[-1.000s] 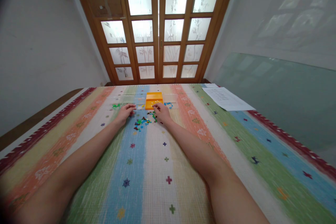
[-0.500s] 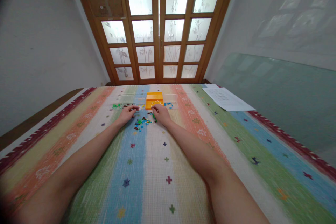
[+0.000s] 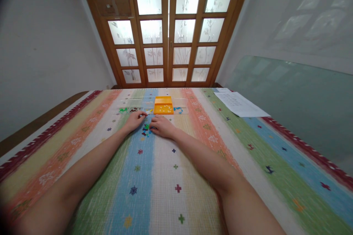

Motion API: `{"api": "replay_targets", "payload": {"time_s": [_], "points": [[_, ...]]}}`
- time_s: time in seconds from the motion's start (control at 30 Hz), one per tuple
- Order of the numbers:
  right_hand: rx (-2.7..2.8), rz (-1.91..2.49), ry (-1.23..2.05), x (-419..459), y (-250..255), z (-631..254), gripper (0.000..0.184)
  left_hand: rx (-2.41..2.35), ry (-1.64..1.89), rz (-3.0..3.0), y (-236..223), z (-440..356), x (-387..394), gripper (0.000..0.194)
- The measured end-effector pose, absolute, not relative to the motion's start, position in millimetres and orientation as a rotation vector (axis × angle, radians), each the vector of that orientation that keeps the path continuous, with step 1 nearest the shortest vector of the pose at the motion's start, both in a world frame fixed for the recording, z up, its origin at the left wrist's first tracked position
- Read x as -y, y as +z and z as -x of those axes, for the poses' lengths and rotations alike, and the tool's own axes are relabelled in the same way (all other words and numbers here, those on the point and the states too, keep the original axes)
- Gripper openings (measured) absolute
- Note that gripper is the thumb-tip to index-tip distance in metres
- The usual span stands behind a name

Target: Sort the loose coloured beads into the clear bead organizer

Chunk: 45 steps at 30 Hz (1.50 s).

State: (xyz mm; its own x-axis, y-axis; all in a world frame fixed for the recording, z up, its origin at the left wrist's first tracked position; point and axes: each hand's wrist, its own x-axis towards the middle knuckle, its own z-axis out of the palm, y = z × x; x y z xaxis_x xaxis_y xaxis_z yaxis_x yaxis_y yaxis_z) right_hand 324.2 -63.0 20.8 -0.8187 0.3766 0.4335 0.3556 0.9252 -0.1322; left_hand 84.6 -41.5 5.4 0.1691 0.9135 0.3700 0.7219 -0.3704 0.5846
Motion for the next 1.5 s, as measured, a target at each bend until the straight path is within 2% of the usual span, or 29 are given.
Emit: {"api": "replay_targets", "payload": {"time_s": [0.37,0.53,0.7,1.17,1.33,1.5], "points": [[2.616,0.551,0.021,64.4,17.9,-318.8,0.017,-1.461,0.966,-2.225,10.2,-85.7,45.3,0.021],[2.561,0.617,0.031,62.3,19.3,-323.6,0.014,-1.104,0.716,-2.256,17.2,-79.1,49.6,0.014],[2.519,0.686,0.045,56.5,18.8,-330.2,0.014,-0.899,0.500,-2.170,29.6,-74.5,55.0,0.020],[2.513,0.710,0.075,54.0,17.1,-331.2,0.015,-1.020,0.480,-2.225,36.2,-82.2,61.9,0.015],[2.509,0.708,0.081,54.7,17.8,-331.4,0.015,-1.014,0.500,-2.191,40.0,-83.3,64.7,0.020],[2.509,0.711,0.075,54.4,17.0,-332.1,0.016,-1.005,0.499,-2.245,38.6,-83.3,64.1,0.013]]}}
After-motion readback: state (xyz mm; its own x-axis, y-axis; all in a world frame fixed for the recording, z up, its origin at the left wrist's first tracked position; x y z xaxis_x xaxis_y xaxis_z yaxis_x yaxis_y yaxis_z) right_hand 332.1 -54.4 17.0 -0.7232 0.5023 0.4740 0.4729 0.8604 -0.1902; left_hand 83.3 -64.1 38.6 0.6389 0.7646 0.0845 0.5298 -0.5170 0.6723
